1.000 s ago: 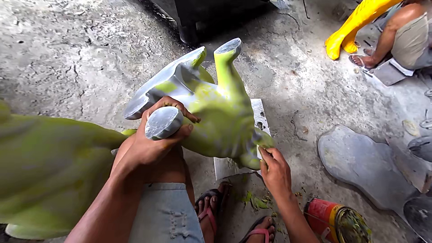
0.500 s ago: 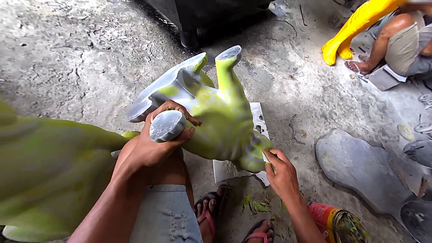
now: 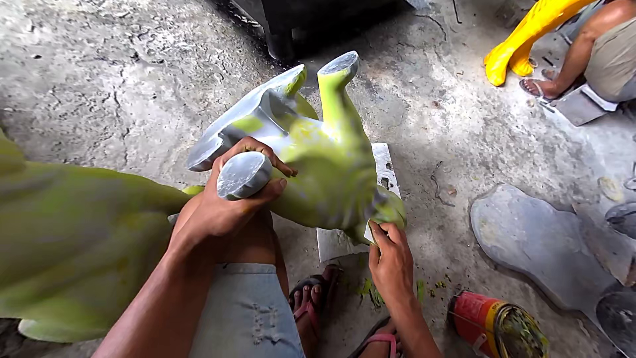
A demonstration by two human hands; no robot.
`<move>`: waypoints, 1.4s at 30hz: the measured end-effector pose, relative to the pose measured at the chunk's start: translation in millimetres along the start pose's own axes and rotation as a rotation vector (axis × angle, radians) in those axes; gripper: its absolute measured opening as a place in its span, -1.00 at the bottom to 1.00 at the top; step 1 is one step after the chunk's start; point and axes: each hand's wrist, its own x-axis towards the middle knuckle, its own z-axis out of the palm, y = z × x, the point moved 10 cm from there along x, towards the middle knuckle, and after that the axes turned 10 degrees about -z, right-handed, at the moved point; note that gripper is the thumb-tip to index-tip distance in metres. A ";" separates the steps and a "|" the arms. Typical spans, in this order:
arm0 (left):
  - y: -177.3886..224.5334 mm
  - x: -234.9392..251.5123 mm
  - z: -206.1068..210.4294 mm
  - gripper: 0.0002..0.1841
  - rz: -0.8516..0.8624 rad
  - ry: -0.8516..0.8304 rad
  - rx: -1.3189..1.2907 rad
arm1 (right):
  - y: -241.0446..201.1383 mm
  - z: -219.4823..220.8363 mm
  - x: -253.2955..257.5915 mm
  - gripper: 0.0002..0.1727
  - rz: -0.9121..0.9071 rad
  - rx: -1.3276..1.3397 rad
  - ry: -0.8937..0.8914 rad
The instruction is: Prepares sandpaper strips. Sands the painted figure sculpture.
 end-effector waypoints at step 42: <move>7.7 0.3 3.9 -0.64 -0.023 0.031 -0.015 | -10.7 2.5 -9.5 -0.61 -0.068 -0.196 0.073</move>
